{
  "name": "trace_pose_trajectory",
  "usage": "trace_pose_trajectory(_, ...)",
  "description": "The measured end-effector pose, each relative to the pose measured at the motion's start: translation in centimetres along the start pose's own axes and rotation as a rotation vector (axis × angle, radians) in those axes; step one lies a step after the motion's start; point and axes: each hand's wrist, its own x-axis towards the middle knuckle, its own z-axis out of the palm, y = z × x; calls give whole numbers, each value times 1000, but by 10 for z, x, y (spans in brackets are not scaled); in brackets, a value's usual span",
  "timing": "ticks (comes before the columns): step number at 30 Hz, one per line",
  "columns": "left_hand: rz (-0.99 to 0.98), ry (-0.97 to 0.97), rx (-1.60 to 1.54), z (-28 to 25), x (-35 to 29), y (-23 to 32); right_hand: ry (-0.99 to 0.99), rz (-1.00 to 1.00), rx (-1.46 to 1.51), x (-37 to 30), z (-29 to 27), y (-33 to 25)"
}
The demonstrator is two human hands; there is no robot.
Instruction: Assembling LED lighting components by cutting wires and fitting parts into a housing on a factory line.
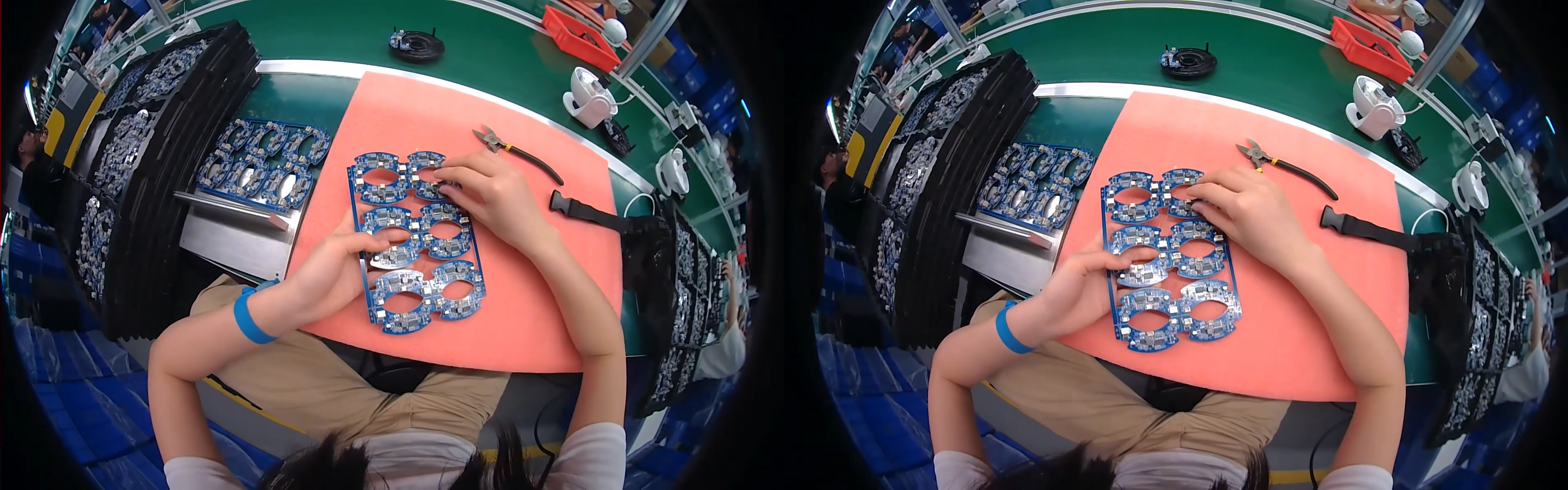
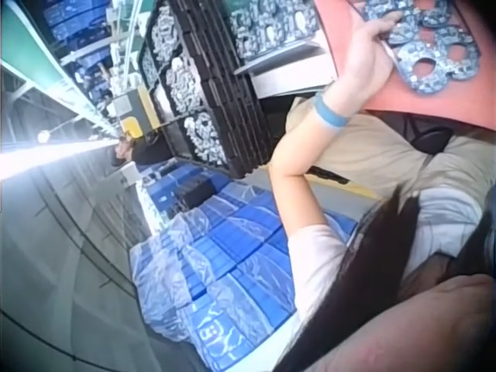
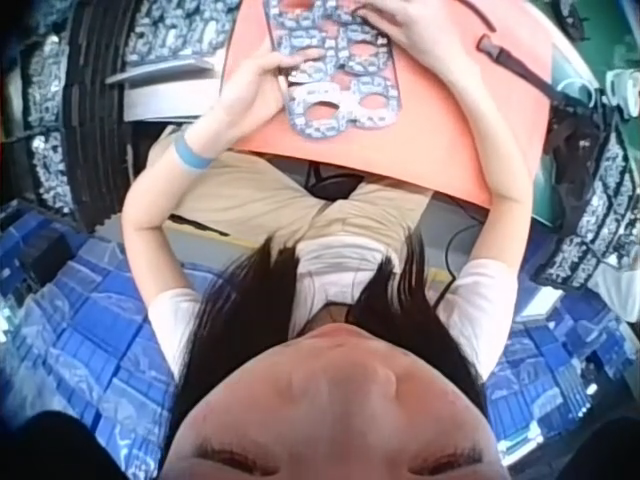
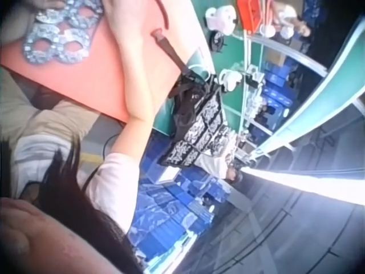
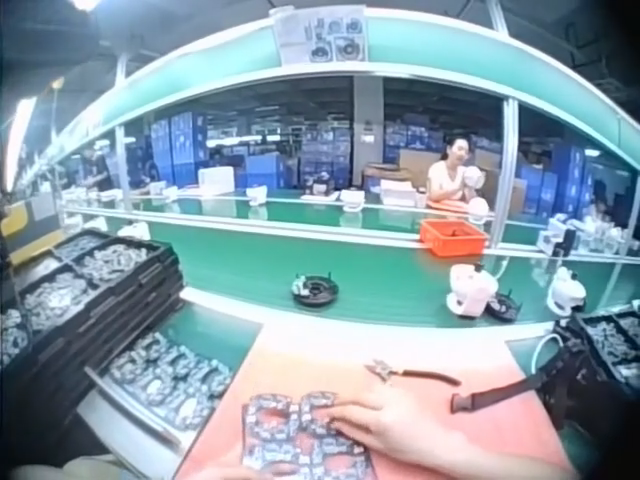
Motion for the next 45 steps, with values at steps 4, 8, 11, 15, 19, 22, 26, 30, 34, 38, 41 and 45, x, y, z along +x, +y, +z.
trace_pose_trajectory(4,41,-19,145,1,-1,0,-18,-94,-74,2,-1,-5)
trace_pose_trajectory(8,-35,0,125,5,-4,4,-57,-84,-111,1,0,-10)
trace_pose_trajectory(11,-25,-13,126,2,-2,3,-109,71,-50,3,-4,-13)
trace_pose_trajectory(15,-11,-11,140,2,1,1,-48,3,21,4,-1,-9)
trace_pose_trajectory(19,-21,-6,202,2,2,0,-44,-93,-30,2,5,-8)
trace_pose_trajectory(22,15,13,230,6,-1,0,-9,-110,5,0,10,-5)
trace_pose_trajectory(26,-17,-18,210,6,3,2,29,-125,33,3,13,-6)
trace_pose_trajectory(30,-38,-12,227,13,4,4,-23,32,224,4,11,-8)
trace_pose_trajectory(34,-11,1,284,11,3,3,-142,236,444,5,8,-5)
trace_pose_trajectory(38,7,6,315,15,5,4,-136,270,551,9,0,6)
trace_pose_trajectory(41,-7,24,317,16,8,4,-70,107,380,7,-2,14)
trace_pose_trajectory(45,8,32,296,16,9,2,-73,10,151,2,2,27)
